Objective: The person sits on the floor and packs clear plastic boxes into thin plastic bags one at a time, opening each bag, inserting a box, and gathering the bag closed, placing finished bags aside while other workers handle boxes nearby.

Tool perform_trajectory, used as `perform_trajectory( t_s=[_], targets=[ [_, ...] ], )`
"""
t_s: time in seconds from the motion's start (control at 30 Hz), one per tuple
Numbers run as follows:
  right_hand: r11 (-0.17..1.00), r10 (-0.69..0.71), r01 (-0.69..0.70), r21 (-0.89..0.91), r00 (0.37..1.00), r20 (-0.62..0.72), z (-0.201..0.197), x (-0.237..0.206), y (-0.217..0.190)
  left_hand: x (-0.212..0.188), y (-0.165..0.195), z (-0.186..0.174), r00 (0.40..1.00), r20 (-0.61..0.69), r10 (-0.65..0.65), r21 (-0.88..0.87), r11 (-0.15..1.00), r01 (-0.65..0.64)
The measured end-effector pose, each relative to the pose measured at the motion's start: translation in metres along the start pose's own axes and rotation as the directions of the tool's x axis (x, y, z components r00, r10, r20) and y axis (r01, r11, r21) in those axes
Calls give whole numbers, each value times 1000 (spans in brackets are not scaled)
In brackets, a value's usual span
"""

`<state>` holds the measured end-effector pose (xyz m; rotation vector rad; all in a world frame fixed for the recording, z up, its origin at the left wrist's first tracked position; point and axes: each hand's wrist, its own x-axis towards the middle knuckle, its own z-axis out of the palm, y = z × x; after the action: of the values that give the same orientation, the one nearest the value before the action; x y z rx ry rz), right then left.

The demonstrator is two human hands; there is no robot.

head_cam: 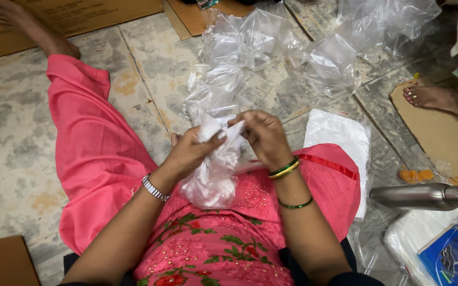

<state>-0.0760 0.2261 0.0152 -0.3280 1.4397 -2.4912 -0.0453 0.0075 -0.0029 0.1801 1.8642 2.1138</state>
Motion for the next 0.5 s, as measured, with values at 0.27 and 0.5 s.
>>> perform_trajectory(
  t_s=[0.27, 0.5],
  targets=[
    [869, 487, -465, -166, 863, 131, 0, -14, -22, 16, 17, -62, 985, 89, -145, -729, 665, 163],
    [945, 314, -305, 119, 947, -68, 19, 8, -39, 14, -14, -34, 991, -28, -131, -205, 971, 123]
  ],
)
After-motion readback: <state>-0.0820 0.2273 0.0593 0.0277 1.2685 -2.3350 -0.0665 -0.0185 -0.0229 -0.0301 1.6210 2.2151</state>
